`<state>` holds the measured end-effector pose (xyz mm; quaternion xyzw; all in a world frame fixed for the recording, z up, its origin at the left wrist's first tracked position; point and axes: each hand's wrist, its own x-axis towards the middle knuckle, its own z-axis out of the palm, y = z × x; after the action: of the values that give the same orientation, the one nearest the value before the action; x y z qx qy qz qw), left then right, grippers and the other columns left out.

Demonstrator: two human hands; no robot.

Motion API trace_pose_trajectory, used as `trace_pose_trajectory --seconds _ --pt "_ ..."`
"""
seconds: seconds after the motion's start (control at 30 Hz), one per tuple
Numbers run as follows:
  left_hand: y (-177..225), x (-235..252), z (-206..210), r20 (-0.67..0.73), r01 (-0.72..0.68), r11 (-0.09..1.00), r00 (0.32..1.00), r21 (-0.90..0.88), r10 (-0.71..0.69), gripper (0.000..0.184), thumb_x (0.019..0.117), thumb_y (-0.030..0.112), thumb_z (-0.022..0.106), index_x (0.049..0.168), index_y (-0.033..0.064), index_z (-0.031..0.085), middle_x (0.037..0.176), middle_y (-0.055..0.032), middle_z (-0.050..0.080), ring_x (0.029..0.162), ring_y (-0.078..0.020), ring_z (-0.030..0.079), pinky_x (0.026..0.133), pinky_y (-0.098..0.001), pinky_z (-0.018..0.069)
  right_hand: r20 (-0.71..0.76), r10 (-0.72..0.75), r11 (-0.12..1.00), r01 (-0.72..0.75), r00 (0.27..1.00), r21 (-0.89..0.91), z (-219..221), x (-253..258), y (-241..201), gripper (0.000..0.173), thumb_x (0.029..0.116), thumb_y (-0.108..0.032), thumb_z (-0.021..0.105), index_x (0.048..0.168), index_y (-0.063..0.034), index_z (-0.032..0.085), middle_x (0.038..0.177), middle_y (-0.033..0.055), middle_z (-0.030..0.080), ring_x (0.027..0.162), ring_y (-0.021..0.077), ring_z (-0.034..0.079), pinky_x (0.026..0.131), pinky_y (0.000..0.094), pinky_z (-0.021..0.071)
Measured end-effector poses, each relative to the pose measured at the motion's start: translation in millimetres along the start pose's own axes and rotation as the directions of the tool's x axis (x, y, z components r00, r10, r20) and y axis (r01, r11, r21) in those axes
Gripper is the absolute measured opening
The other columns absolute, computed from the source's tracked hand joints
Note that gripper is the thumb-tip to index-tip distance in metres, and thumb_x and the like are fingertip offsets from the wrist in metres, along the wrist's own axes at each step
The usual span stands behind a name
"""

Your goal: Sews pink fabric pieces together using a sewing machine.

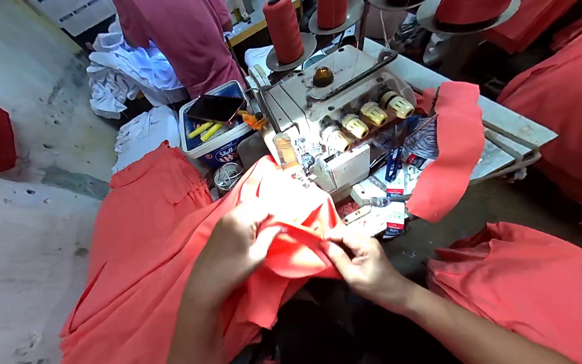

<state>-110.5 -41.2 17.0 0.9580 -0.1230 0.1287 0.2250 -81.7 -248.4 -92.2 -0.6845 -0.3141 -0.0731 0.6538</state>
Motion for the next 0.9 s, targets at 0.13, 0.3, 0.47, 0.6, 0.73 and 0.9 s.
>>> trace_pose_trajectory --seconds 0.13,0.3,0.47,0.6,0.73,0.9 --pt "-7.2 38.6 19.4 -0.159 0.059 0.998 0.986 0.015 -0.056 0.013 0.0937 0.010 0.066 0.094 -0.0015 0.072 0.094 -0.0130 0.068 0.089 -0.0214 0.065 0.080 -0.0385 0.0537 -0.227 -0.029 0.989 -0.006 0.973 -0.149 7.8 32.5 22.5 0.016 0.0917 -0.012 0.066 0.089 0.0008 0.074 0.100 0.0090 0.062 0.096 0.0055 0.059 0.085 0.0153 0.0489" --pt "-30.9 54.1 42.8 -0.083 0.137 0.989 0.986 -0.064 -0.142 0.023 0.1002 0.016 0.060 0.094 -0.0041 0.071 0.114 -0.0182 0.068 0.110 -0.0272 0.064 0.097 -0.0458 0.0497 -0.181 0.125 0.991 -0.133 0.976 -0.033 4.7 41.8 33.9 0.015 0.0903 -0.007 0.066 0.095 0.0048 0.074 0.091 0.0062 0.063 0.083 -0.0014 0.059 0.075 0.0103 0.0493" --pt "-29.0 56.1 37.1 0.094 0.280 0.951 0.959 -0.131 -0.269 0.025 0.1021 0.022 0.058 0.094 0.0018 0.072 0.125 -0.0129 0.066 0.113 -0.0203 0.063 0.097 -0.0428 0.0503 -0.146 0.216 0.976 -0.215 0.965 0.026 6.4 32.6 21.3 0.011 0.0912 -0.007 0.067 0.091 0.0009 0.074 0.088 0.0025 0.066 0.079 -0.0054 0.059 0.074 0.0089 0.0494" --pt "-24.5 58.1 37.3 0.138 0.308 0.950 0.944 -0.048 -0.299 0.025 0.1009 0.020 0.060 0.090 0.0003 0.070 0.118 -0.0150 0.066 0.106 -0.0244 0.063 0.091 -0.0453 0.0509 -0.136 0.305 0.952 -0.306 0.943 0.019 9.2 28.2 14.8 0.012 0.0912 -0.007 0.065 0.088 0.0013 0.073 0.083 0.0021 0.070 0.073 -0.0081 0.059 0.069 0.0082 0.0489" --pt "-12.6 61.8 41.9 0.112 0.448 0.893 0.890 -0.038 -0.442 0.027 0.0982 0.013 0.066 0.118 -0.0037 0.057 0.094 -0.0185 0.065 0.085 -0.0294 0.065 0.077 -0.0494 0.0530 -0.195 0.284 0.959 -0.279 0.939 0.054 14.6 27.0 14.5 0.006 0.0894 -0.005 0.067 0.088 0.0008 0.065 0.075 -0.0034 0.062 0.065 -0.0095 0.053 0.063 0.0063 0.0452" --pt "-10.9 67.6 53.5 -0.010 0.541 0.835 0.839 -0.099 -0.544 0.043 0.0974 0.016 0.066 0.133 -0.0003 0.047 0.094 -0.0206 0.065 0.086 -0.0328 0.067 0.076 -0.0535 0.0538 -0.284 0.187 0.978 -0.205 0.940 -0.033 17.4 35.6 19.1 0.012 0.0866 -0.001 0.063 0.097 0.0037 0.065 0.067 -0.0044 0.059 0.060 -0.0086 0.051 0.060 0.0082 0.0440"
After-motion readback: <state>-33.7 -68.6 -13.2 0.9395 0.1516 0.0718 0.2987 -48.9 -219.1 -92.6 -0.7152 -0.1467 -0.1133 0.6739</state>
